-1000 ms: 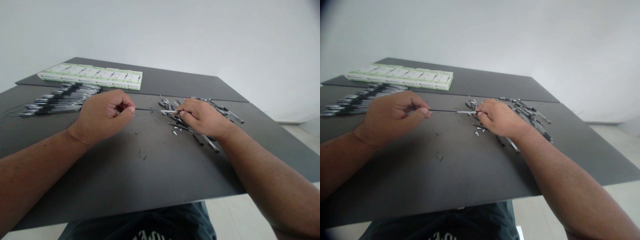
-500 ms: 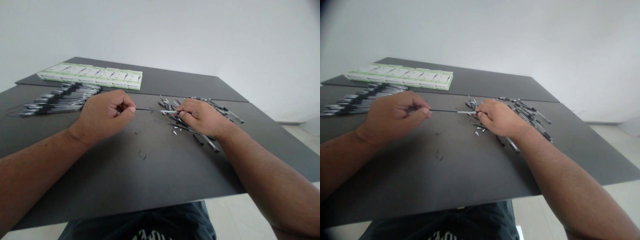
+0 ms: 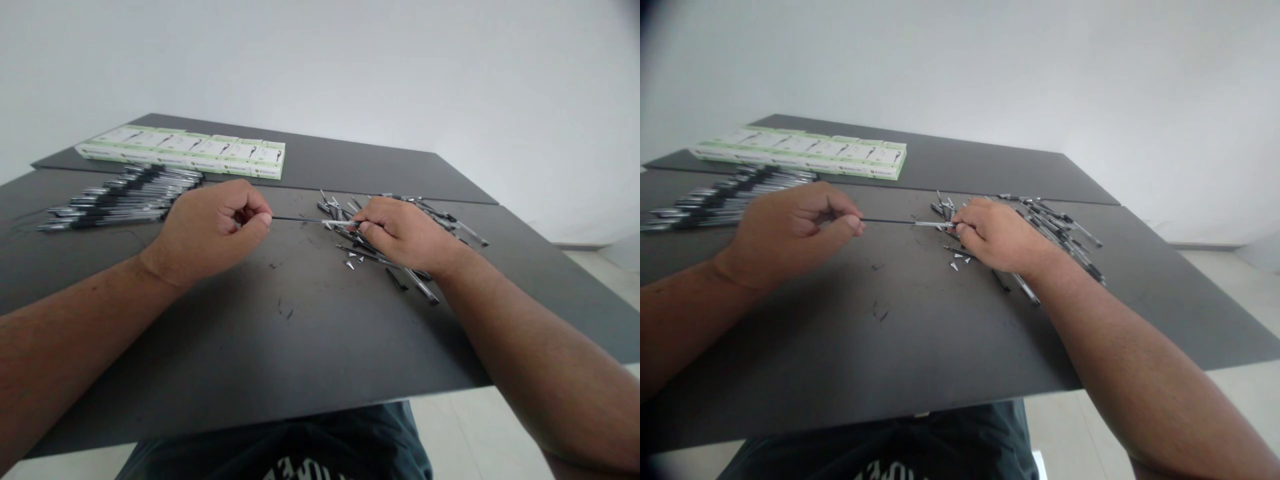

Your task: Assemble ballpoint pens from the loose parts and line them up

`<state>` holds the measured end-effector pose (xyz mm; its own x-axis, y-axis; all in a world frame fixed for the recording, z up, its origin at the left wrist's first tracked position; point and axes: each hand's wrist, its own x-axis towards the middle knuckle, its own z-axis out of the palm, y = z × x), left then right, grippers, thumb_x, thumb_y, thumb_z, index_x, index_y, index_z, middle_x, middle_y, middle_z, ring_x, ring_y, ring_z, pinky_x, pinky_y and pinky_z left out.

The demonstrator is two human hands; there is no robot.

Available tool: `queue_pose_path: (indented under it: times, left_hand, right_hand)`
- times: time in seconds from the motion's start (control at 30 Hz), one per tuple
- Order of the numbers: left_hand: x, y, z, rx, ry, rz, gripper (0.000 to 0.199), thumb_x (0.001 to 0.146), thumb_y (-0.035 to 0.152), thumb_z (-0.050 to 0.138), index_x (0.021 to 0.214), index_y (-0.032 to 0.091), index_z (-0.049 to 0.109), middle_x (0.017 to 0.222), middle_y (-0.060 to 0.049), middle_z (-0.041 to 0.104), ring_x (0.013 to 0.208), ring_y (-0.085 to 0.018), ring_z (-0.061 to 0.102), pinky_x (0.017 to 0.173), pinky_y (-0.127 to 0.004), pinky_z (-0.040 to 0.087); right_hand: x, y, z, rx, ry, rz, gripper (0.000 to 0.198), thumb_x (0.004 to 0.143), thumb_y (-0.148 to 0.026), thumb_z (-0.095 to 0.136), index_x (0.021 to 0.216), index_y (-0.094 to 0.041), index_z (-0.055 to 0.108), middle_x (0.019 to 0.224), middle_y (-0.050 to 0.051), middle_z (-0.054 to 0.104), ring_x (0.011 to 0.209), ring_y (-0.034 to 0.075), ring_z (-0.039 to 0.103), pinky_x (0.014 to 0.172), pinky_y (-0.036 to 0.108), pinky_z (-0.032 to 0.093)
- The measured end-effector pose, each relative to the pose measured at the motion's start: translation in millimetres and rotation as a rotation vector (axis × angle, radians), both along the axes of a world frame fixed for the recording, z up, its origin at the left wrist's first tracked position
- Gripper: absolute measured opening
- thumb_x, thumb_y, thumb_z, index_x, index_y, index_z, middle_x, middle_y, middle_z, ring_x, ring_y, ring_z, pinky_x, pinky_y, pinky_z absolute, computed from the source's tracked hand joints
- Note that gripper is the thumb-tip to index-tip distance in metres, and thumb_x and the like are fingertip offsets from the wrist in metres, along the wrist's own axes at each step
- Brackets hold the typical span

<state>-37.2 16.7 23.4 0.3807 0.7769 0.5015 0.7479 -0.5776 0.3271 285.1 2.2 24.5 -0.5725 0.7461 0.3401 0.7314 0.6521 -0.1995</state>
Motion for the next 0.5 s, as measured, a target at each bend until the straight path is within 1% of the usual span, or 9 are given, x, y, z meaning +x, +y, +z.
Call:
queue_pose_path:
  times: [0.17, 0.37, 0.5]
  left_hand:
    - [-0.5, 1.0, -1.3, 0.001, 0.006, -0.012, 0.021, 0.091, 0.044, 0.053, 0.087, 0.027, 0.066, 0.081, 0.000, 0.072, 0.075, -0.020, 0.067, 0.071, -0.034, 0.049]
    - [-0.3, -0.5, 1.2, -0.039, 0.011, -0.012, 0.025, 0.091, 0.048, 0.054, 0.090, 0.026, 0.067, 0.083, -0.001, 0.073, 0.078, -0.022, 0.067, 0.074, -0.036, 0.050]
    - [0.1, 0.0, 0.3, -0.024, -0.009, 0.000, 0.024, 0.090, 0.047, 0.053, 0.088, 0.027, 0.066, 0.082, -0.001, 0.073, 0.078, -0.022, 0.067, 0.073, -0.036, 0.050]
  right_hand:
    - [-0.1, 0.1, 0.3, -0.001, -0.011, 0.000, 0.030, 0.101, -0.026, 0.049, 0.106, -0.016, 0.077, 0.098, 0.011, 0.074, 0.092, 0.025, 0.067, 0.086, 0.037, 0.048]
    - [-0.4, 0.1, 0.4, -0.003, -0.024, 0.006, 0.030, 0.102, -0.026, 0.048, 0.105, -0.017, 0.077, 0.097, 0.011, 0.075, 0.093, 0.026, 0.067, 0.088, 0.037, 0.048]
    - [-0.3, 0.2, 0.3, 0.008, -0.016, 0.005, 0.030, 0.101, -0.026, 0.049, 0.104, -0.017, 0.077, 0.097, 0.011, 0.075, 0.092, 0.026, 0.067, 0.086, 0.037, 0.048]
